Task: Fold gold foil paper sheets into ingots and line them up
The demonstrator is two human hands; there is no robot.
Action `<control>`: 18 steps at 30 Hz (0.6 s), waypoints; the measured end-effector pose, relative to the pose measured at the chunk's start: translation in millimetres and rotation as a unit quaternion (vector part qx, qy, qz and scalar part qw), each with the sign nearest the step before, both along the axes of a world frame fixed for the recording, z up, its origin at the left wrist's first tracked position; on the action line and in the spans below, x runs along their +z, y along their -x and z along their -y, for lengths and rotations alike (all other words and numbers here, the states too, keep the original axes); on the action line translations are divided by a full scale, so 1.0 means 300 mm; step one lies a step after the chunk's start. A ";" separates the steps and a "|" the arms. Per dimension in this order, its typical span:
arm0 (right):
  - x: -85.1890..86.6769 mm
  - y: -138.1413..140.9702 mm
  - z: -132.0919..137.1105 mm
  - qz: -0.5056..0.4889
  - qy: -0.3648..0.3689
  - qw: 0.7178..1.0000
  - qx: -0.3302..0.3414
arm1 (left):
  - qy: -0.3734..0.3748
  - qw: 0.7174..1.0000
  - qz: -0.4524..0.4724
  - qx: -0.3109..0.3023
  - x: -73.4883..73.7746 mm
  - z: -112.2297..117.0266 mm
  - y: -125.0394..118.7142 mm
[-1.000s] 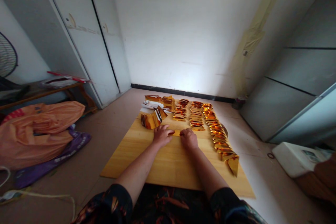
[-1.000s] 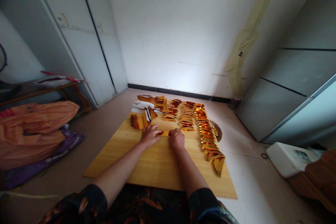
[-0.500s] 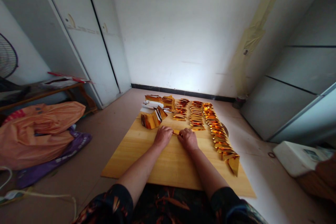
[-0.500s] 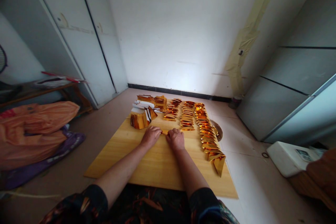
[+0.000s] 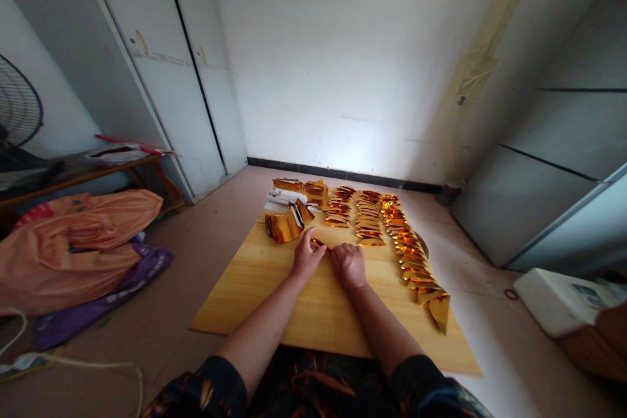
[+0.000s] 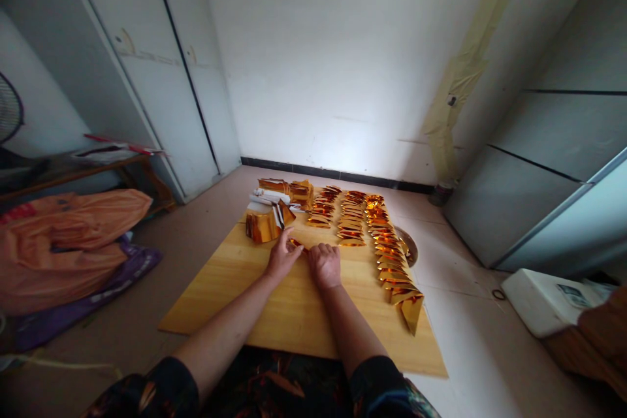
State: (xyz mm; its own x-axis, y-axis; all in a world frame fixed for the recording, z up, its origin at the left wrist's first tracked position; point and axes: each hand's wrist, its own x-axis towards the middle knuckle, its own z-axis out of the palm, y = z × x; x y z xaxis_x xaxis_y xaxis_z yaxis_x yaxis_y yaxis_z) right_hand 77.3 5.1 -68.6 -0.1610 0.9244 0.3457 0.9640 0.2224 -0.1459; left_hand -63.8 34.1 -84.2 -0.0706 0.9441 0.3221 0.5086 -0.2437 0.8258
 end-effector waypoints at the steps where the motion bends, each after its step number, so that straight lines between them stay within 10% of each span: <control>1: 0.000 0.003 0.002 -0.004 -0.004 1.000 -0.003 | 0.020 0.999 0.022 0.015 0.006 0.008 -0.015; 18: 0.004 0.013 0.010 -0.019 -0.010 1.000 -0.021 | 0.103 0.984 0.138 -0.051 0.006 0.034 -0.066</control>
